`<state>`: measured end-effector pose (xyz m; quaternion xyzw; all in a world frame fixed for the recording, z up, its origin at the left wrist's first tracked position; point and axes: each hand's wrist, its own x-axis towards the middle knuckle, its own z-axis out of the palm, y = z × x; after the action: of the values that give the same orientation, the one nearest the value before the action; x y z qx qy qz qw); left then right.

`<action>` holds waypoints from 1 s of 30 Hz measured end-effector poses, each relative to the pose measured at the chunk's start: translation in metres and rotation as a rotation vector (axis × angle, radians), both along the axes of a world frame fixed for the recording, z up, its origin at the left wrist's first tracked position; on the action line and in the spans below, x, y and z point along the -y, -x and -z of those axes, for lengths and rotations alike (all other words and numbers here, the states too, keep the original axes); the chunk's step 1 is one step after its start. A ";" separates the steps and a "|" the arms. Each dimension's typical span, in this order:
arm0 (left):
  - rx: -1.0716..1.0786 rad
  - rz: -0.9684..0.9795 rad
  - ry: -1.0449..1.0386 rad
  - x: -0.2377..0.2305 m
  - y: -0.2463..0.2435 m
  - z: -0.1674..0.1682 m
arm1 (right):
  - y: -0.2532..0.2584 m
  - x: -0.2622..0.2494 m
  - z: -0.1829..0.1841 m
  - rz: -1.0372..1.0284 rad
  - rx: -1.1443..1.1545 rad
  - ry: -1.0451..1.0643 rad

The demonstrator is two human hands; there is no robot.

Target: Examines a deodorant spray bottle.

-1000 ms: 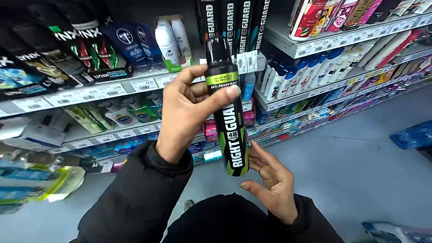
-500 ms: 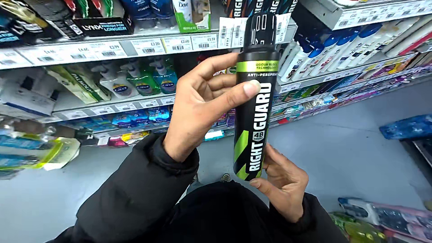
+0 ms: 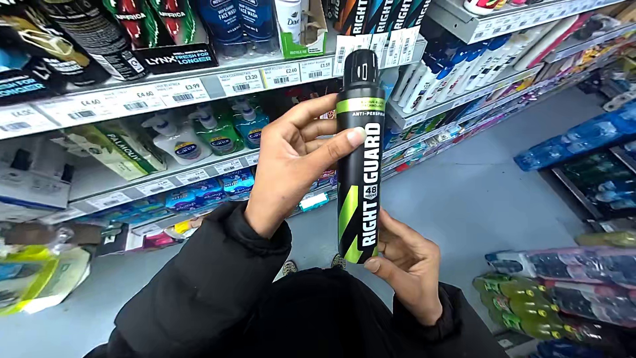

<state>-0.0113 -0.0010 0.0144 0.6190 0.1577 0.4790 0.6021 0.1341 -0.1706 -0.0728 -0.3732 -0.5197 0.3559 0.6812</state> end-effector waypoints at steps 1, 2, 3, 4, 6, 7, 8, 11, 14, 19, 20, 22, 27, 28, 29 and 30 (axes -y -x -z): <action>-0.005 0.015 0.011 0.000 0.004 0.002 | 0.007 0.002 0.002 0.017 -0.005 0.002; -0.005 0.032 0.015 -0.001 0.007 0.005 | 0.015 0.003 0.006 0.038 -0.009 0.001; -0.005 0.050 0.019 -0.002 0.010 0.009 | 0.022 0.005 0.011 0.059 -0.014 0.000; -0.008 0.067 0.027 -0.001 0.013 0.014 | 0.030 0.008 0.016 0.081 -0.028 0.002; -0.034 0.108 0.070 0.001 0.017 0.021 | 0.045 0.015 0.021 0.115 -0.068 0.022; -0.049 0.127 0.081 0.002 0.018 0.022 | 0.050 0.019 0.021 0.127 -0.083 0.030; -0.063 0.147 0.083 0.001 0.019 0.022 | 0.054 0.021 0.020 0.138 -0.096 0.036; -0.068 0.203 0.082 0.001 0.018 0.019 | 0.061 0.026 0.017 0.176 -0.120 0.051; -0.099 0.242 0.046 0.009 0.021 0.017 | 0.063 0.033 0.018 0.199 -0.139 0.048; -0.037 0.205 0.080 0.013 0.013 0.022 | 0.060 0.038 0.021 0.192 -0.138 0.065; -0.039 0.190 0.068 0.014 0.013 0.021 | 0.058 0.036 0.020 0.188 -0.133 0.067; -0.072 0.171 0.041 0.018 0.015 0.018 | 0.053 0.036 0.018 0.185 -0.118 0.074; -0.101 0.091 0.047 0.021 0.003 0.011 | 0.024 0.033 0.016 0.118 -0.087 0.066; -0.109 0.077 0.048 0.021 -0.003 0.009 | 0.016 0.033 0.015 0.104 -0.081 0.064; -0.117 0.067 0.046 0.022 -0.008 0.008 | 0.008 0.033 0.014 0.092 -0.074 0.062; -0.122 0.062 0.042 0.024 -0.014 0.006 | -0.001 0.033 0.013 0.080 -0.064 0.057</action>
<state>0.0023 -0.0247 0.0085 0.6388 0.1850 0.4181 0.6188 0.1351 -0.2033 -0.0861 -0.4012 -0.4719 0.3549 0.7002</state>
